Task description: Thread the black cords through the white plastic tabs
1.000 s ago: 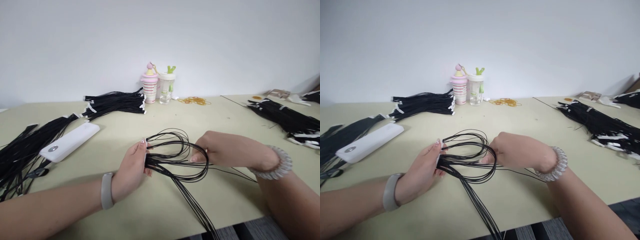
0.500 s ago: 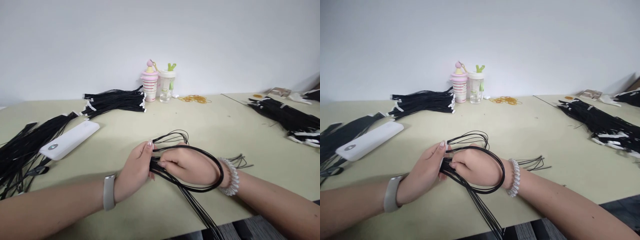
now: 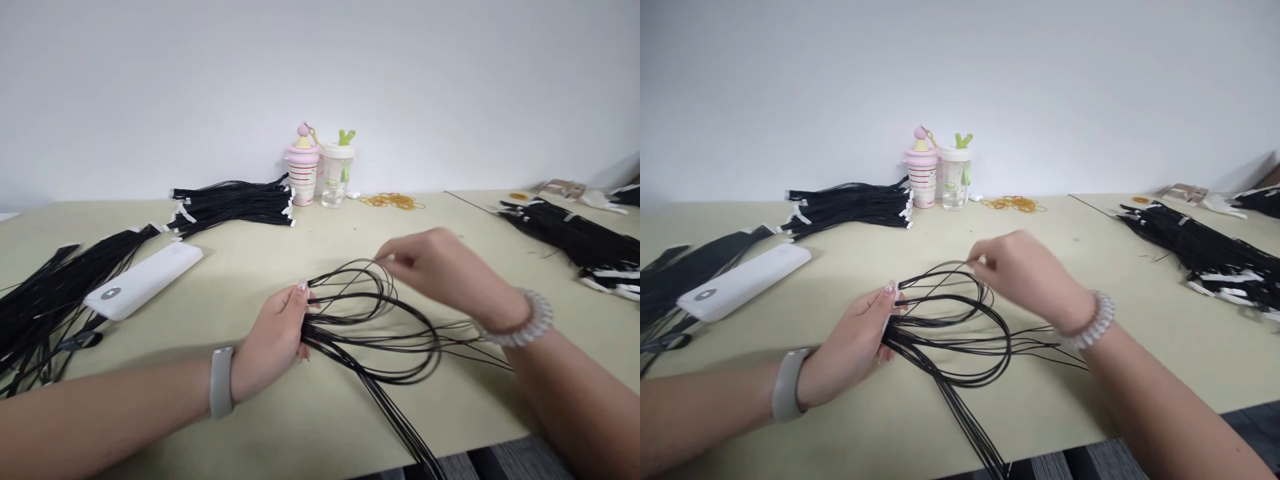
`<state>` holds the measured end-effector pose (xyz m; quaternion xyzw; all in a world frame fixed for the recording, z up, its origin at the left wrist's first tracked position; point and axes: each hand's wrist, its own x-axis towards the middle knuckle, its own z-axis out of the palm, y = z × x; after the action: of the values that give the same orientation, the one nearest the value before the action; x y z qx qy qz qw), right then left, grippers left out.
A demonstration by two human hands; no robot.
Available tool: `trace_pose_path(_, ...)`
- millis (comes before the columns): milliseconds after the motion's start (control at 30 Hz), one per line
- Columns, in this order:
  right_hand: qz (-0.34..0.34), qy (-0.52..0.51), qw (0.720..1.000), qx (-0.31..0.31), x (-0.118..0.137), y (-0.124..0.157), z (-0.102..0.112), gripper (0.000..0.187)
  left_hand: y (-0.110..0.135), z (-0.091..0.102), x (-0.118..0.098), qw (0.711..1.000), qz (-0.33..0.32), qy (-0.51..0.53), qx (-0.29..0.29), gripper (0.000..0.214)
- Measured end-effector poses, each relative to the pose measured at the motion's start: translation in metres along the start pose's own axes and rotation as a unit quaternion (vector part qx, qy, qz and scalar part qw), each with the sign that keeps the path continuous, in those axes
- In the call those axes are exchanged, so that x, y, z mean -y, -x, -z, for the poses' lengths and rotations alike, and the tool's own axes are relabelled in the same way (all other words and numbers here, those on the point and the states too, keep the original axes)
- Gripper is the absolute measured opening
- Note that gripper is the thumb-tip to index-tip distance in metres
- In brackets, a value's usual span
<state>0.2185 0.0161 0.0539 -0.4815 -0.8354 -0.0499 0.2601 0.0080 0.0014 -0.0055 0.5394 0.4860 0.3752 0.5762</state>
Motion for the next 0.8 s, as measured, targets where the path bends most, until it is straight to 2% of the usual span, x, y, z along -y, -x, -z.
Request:
trace_pose_path(67, -0.085, -0.044, 0.987, -0.129, -0.015, -0.004, 0.009, 0.011, -0.001, 0.000, 0.001, 1.000, 0.011, -0.001, -0.001, 0.036)
trace_pose_path(100, -0.114, -0.098, 0.968, -0.202, -0.022, -0.006, 0.012, 0.013, -0.001, 0.000, 0.001, 1.000, 0.013, -0.004, -0.003, 0.037)
trace_pose_path(167, -0.140, -0.258, 0.902, -0.318, -0.030, -0.012, 0.016, 0.017, -0.001, 0.000, 0.001, 1.000, 0.012, -0.009, -0.003, 0.038)
trace_pose_path(233, -0.144, -0.390, 0.831, -0.370, -0.032, -0.017, 0.016, 0.017, -0.001, 0.000, 0.000, 1.000, 0.012, -0.014, -0.001, 0.039)
trace_pose_path(267, -0.151, -0.421, 0.812, -0.374, -0.029, -0.018, 0.015, 0.017, -0.001, 0.000, 0.000, 1.000, 0.013, -0.017, 0.000, 0.039)
trace_pose_path(300, -0.162, -0.433, 0.813, -0.353, -0.024, -0.018, 0.012, 0.022, -0.001, -0.001, -0.001, 1.000, 0.015, -0.019, 0.001, 0.039)
trace_pose_path(333, -0.170, -0.432, 0.831, -0.307, -0.018, -0.018, 0.008, 0.028, 0.000, -0.001, -0.002, 1.000, 0.016, -0.021, 0.000, 0.038)
trace_pose_path(400, -0.162, -0.401, 0.891, -0.142, -0.001, -0.014, -0.002, 0.042, 0.000, -0.001, -0.003, 1.000, 0.017, -0.019, 0.000, 0.034)
trace_pose_path(433, -0.135, -0.371, 0.916, -0.070, 0.008, -0.011, -0.007, 0.034, 0.001, -0.001, -0.003, 1.000, 0.017, -0.015, 0.000, 0.032)
trace_pose_path(500, -0.064, -0.286, 0.956, 0.018, 0.023, -0.005, -0.017, 0.014, 0.001, -0.001, -0.003, 1.000, 0.013, -0.009, -0.004, 0.029)
trace_pose_path(600, 0.002, -0.174, 0.984, 0.044, 0.036, 0.000, -0.027, 0.013, 0.000, -0.001, -0.001, 1.000, -0.004, -0.015, 0.007, 0.029)
trace_pose_path(800, 0.028, -0.110, 0.993, 0.046, 0.039, 0.000, -0.034, 0.017, 0.001, -0.001, -0.001, 0.999, -0.009, -0.032, -0.001, 0.032)
